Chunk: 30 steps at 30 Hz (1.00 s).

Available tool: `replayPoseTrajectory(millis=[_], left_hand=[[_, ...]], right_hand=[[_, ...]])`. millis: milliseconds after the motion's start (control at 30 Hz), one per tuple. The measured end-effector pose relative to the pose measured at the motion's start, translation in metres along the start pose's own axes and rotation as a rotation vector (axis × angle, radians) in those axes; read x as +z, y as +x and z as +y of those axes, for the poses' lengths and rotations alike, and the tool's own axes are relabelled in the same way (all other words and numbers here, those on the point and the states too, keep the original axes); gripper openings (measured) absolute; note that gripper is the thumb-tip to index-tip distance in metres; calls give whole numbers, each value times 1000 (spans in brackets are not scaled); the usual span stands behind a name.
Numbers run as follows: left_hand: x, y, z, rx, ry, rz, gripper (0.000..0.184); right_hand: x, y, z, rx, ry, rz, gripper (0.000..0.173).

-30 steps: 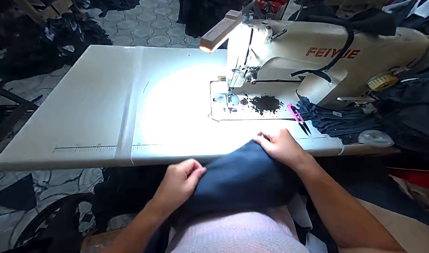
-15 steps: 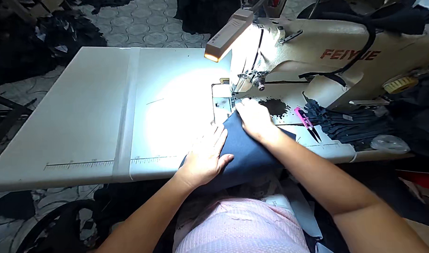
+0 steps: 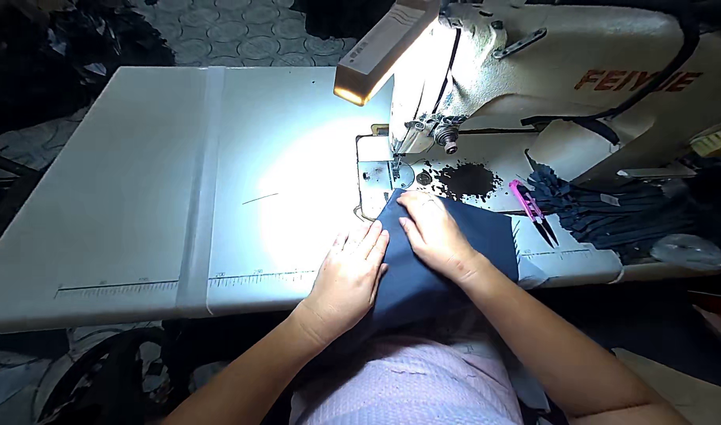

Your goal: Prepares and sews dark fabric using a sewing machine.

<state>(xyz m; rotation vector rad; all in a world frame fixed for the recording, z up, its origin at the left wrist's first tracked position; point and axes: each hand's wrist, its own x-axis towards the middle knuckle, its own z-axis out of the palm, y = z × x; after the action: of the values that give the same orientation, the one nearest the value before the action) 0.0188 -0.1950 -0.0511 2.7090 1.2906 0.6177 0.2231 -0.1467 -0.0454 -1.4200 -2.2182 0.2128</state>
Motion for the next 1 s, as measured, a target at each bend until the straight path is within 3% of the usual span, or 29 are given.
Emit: replayPoseTrajectory(millis=[67,200,267,367,433,533,667,800,867,933,1000], left_hand=[[3,0,2,5,-17,46,39],[4,0,0,-32,-128,104,42],[2,-1,1,-159,-145,154,33],[-4,-2,1,-343,-109,170,39],[-4,-4,0,-372,-122,189,36],[0,-5,-1,-263,-114,230,37],[6,-6,-6,-119,-37,117,40],[3,-7,-9,-85,46,76,44],[2,-6,-11,-45,61,66,45],[-2,-4,-13,-7,71,41,45],[-8,-2,-17,19,76,19,46]], right_hand=[[-9,12,5,47,25,5,33],[-22,39,5,260,-13,-169,26],[-21,44,6,245,-30,-190,19],[-23,42,7,182,38,-136,16],[-25,40,6,170,93,-66,16],[-24,43,5,161,64,-72,16],[-13,48,4,75,-133,-127,16],[-17,51,-8,27,-251,-13,15],[-15,50,-15,52,-261,-73,8],[-16,46,-28,135,-276,-194,14],[-17,33,-44,159,-287,-206,18]])
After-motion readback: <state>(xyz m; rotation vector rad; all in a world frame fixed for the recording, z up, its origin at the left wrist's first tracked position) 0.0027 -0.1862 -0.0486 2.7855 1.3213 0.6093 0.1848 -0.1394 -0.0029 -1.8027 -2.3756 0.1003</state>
